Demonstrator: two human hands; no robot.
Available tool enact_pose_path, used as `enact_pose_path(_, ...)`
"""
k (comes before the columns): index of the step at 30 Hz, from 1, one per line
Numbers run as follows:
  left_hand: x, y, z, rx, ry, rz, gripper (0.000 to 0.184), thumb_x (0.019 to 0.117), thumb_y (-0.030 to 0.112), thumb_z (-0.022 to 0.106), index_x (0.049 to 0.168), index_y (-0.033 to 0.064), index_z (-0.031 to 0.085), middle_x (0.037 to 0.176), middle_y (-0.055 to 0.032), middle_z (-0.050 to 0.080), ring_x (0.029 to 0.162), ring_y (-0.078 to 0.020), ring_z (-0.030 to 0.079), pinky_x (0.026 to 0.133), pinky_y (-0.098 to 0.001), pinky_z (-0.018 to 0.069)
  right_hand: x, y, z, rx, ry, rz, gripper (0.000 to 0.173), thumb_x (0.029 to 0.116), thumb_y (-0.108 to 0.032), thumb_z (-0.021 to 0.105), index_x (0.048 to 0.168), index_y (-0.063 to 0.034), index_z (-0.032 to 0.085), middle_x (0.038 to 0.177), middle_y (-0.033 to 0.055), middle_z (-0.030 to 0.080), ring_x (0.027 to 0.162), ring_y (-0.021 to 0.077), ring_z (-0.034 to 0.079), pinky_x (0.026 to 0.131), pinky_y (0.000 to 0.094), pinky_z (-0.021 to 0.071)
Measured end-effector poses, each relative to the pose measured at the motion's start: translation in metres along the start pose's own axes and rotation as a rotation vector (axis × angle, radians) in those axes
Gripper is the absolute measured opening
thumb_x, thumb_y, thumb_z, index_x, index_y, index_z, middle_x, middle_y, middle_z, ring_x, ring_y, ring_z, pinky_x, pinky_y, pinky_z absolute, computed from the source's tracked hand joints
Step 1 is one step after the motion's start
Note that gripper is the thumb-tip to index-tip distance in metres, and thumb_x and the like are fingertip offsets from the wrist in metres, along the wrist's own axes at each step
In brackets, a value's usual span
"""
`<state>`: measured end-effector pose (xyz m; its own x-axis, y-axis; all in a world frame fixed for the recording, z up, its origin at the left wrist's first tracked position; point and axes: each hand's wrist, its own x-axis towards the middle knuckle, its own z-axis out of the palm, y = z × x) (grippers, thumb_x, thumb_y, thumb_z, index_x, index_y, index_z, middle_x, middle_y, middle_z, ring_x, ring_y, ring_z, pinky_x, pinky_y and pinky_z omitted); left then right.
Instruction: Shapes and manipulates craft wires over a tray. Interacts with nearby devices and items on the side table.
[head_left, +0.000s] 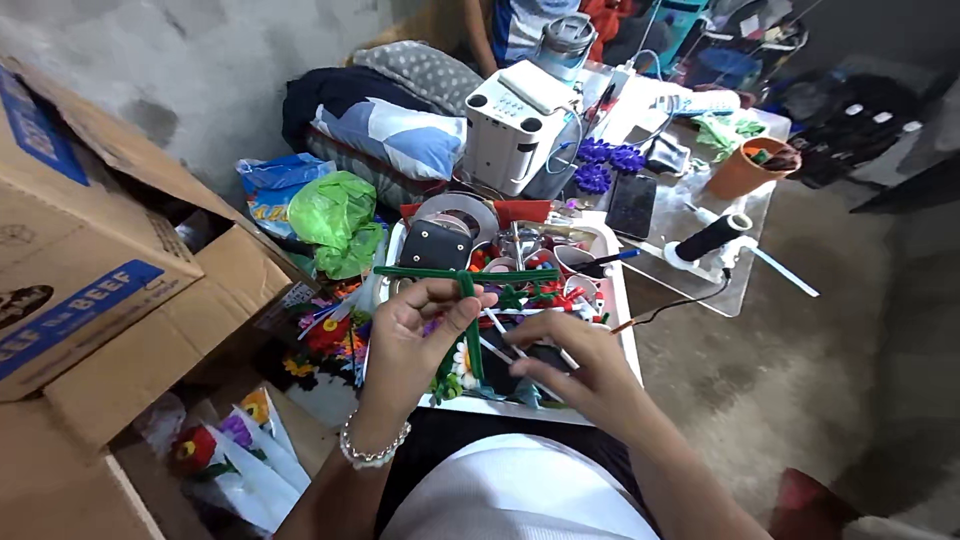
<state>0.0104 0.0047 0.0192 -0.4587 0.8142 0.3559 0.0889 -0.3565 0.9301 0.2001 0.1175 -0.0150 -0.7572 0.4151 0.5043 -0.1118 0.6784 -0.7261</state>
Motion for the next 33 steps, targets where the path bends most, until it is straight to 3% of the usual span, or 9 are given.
enact_pose_path(4, -0.008, -0.004, 0.017, -0.208, 0.015, -0.124, 0.012, 0.0935, 0.010, 0.073, 0.105, 0.0070, 0.073, 0.116, -0.0040, 0.072, 0.099, -0.0111, 0.070, 0.088, -0.0270, 0.0600, 0.020, -0.018, 0.000, 0.070, 0.234, -0.046, 0.030, 0.0992, -0.021, 0.069, 0.118, 0.0017, 0.064, 0.112, 0.0085, 0.073, 0.106, 0.0119, 0.070, 0.096, 0.0309, 0.0590)
enact_pose_path(9, -0.014, -0.009, 0.037, -0.435, 0.085, -0.308, 0.009, 0.0960, 0.007, 0.068, 0.105, 0.0059, 0.070, 0.102, -0.0034, 0.072, 0.087, -0.0089, 0.070, 0.080, -0.0251, 0.0604, 0.029, -0.020, 0.009, 0.005, 0.292, -0.097, 0.017, 0.0982, -0.011, 0.068, 0.107, 0.0034, 0.069, 0.101, 0.0085, 0.075, 0.093, 0.0074, 0.072, 0.086, 0.0235, 0.0606)
enact_pose_path(15, -0.008, -0.010, 0.020, 0.008, 0.035, -0.050, 0.014, 0.0982, 0.011, 0.067, 0.108, 0.0021, 0.069, 0.100, -0.0021, 0.073, 0.084, -0.0103, 0.072, 0.076, -0.0244, 0.0628, 0.028, -0.019, -0.014, -0.188, 0.115, -0.109, 0.017, 0.1016, -0.009, 0.059, 0.112, -0.0021, 0.072, 0.105, 0.0071, 0.073, 0.098, 0.0082, 0.068, 0.089, 0.0221, 0.0559)
enact_pose_path(20, -0.006, -0.003, 0.011, -0.003, -0.011, -0.139, 0.006, 0.0955, 0.004, 0.068, 0.099, 0.0034, 0.074, 0.092, -0.0003, 0.077, 0.081, -0.0102, 0.075, 0.079, -0.0257, 0.0641, 0.030, -0.022, -0.024, -0.285, -0.001, -0.122, 0.020, 0.1022, -0.008, 0.054, 0.114, -0.0058, 0.071, 0.106, 0.0081, 0.067, 0.087, 0.0092, 0.064, 0.077, 0.0219, 0.0544)
enact_pose_path(22, -0.007, -0.003, 0.011, -0.117, -0.037, -0.211, 0.016, 0.1020, 0.006, 0.059, 0.104, 0.0011, 0.074, 0.097, -0.0042, 0.077, 0.087, -0.0132, 0.076, 0.083, -0.0283, 0.0638, 0.031, -0.022, -0.023, -0.305, 0.016, -0.145, 0.018, 0.1031, -0.012, 0.057, 0.113, -0.0067, 0.071, 0.105, 0.0075, 0.067, 0.089, 0.0094, 0.064, 0.077, 0.0222, 0.0547)
enact_pose_path(24, -0.007, 0.001, 0.010, -0.314, -0.098, -0.347, 0.035, 0.1106, 0.016, 0.041, 0.111, -0.0009, 0.072, 0.108, -0.0104, 0.076, 0.097, -0.0175, 0.075, 0.091, -0.0321, 0.0612, 0.032, -0.021, -0.022, -0.332, 0.060, -0.167, 0.015, 0.1017, -0.014, 0.062, 0.109, -0.0083, 0.073, 0.101, 0.0067, 0.068, 0.092, 0.0101, 0.065, 0.078, 0.0225, 0.0540)
enact_pose_path(27, -0.005, 0.005, 0.005, -0.567, -0.156, -0.549, 0.058, 0.1131, 0.033, 0.022, 0.117, -0.0032, 0.068, 0.117, -0.0166, 0.073, 0.109, -0.0245, 0.072, 0.101, -0.0382, 0.0566, 0.032, -0.020, -0.022, -0.351, 0.112, -0.177, 0.013, 0.0996, -0.014, 0.065, 0.104, -0.0081, 0.075, 0.098, 0.0069, 0.068, 0.091, 0.0089, 0.065, 0.077, 0.0205, 0.0533)
enact_pose_path(30, -0.006, 0.009, 0.005, -0.586, -0.168, -0.561, 0.053, 0.1127, 0.029, 0.026, 0.118, -0.0036, 0.067, 0.117, -0.0160, 0.073, 0.110, -0.0242, 0.072, 0.101, -0.0387, 0.0566, 0.033, -0.020, -0.023, -0.333, 0.131, -0.174, 0.013, 0.0983, -0.012, 0.066, 0.103, -0.0070, 0.076, 0.098, 0.0070, 0.069, 0.089, 0.0073, 0.064, 0.077, 0.0186, 0.0528)
enact_pose_path(33, -0.009, 0.009, 0.006, -0.514, -0.175, -0.459, 0.037, 0.1096, 0.025, 0.045, 0.118, -0.0026, 0.069, 0.115, -0.0148, 0.074, 0.107, -0.0233, 0.073, 0.098, -0.0388, 0.0589, 0.033, -0.021, -0.022, -0.311, 0.141, -0.175, 0.012, 0.0979, -0.012, 0.067, 0.101, -0.0061, 0.076, 0.097, 0.0071, 0.069, 0.088, 0.0062, 0.065, 0.077, 0.0173, 0.0530)
